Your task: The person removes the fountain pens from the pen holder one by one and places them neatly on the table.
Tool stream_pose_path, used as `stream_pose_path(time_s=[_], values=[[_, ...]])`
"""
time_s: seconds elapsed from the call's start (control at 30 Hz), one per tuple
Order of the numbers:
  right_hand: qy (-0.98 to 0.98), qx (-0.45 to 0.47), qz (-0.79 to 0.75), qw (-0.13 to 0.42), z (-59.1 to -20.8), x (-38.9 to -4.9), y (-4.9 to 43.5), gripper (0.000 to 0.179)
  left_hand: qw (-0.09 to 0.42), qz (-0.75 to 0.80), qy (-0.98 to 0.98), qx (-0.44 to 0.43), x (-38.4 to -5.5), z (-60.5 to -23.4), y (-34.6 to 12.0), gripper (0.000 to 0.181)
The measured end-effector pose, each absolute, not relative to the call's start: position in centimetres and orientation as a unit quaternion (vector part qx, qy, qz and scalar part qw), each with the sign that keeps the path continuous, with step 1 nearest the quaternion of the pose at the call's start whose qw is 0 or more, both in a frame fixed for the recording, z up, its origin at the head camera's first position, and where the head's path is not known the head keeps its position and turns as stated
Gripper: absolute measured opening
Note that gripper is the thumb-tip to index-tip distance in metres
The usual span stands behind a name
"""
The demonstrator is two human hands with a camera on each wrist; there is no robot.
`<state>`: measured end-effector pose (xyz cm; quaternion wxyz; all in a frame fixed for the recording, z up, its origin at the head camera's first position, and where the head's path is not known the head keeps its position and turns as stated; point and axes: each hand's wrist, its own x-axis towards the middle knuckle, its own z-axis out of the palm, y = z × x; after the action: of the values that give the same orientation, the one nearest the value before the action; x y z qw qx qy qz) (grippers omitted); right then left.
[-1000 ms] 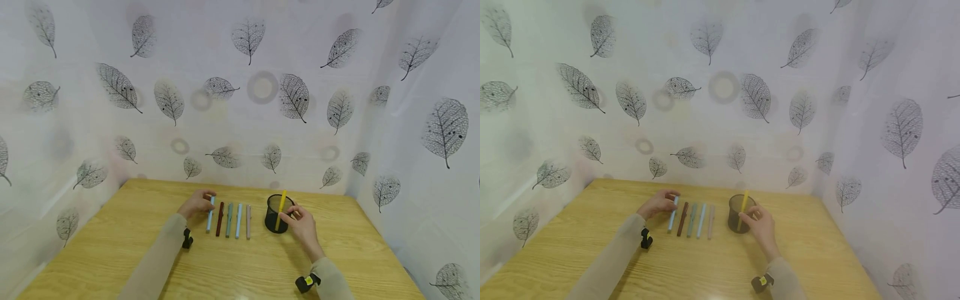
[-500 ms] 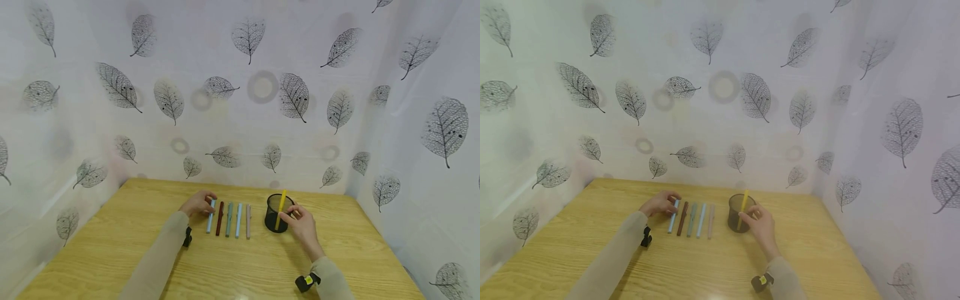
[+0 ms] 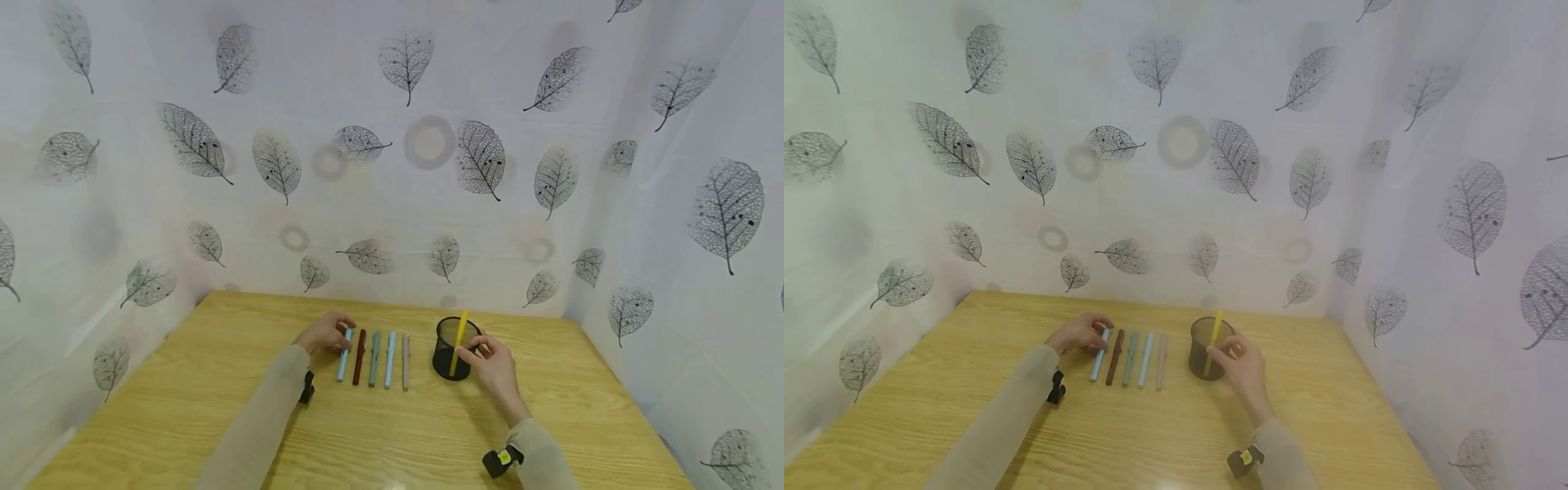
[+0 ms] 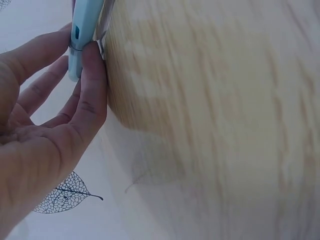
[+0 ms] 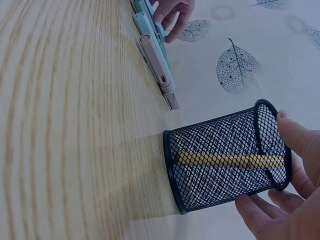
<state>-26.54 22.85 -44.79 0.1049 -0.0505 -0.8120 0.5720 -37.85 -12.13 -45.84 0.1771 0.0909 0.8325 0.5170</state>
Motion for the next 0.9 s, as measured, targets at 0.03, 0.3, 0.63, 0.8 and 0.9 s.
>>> stream_pose_path(time_s=[0.03, 0.3, 0.63, 0.8, 0.9], values=[[-0.812, -0.050, 0.572, 0.105, -44.85, -26.60, 22.86, 0.038, 0.177, 0.516, 0.833, 0.092, -37.88, -45.88, -12.17, 0.050], [-0.812, -0.050, 0.572, 0.106, -44.83, -26.62, 22.79, 0.035, 0.176, 0.509, 0.838, 0.092, -37.91, -45.95, -12.30, 0.050], [-0.811, -0.057, 0.575, 0.094, -44.81, -26.49, 22.82, 0.037, 0.168, 0.501, 0.845, 0.083, -37.71, -46.37, -12.29, 0.051], [-0.818, -0.052, 0.565, 0.098, -44.70, -26.44, 22.94, 0.039, 0.170, 0.511, 0.839, 0.082, -37.84, -46.18, -12.17, 0.051], [-0.822, -0.054, 0.558, 0.103, -44.73, -26.44, 22.92, 0.042, 0.170, 0.511, 0.838, 0.085, -37.81, -46.12, -12.23, 0.052]])
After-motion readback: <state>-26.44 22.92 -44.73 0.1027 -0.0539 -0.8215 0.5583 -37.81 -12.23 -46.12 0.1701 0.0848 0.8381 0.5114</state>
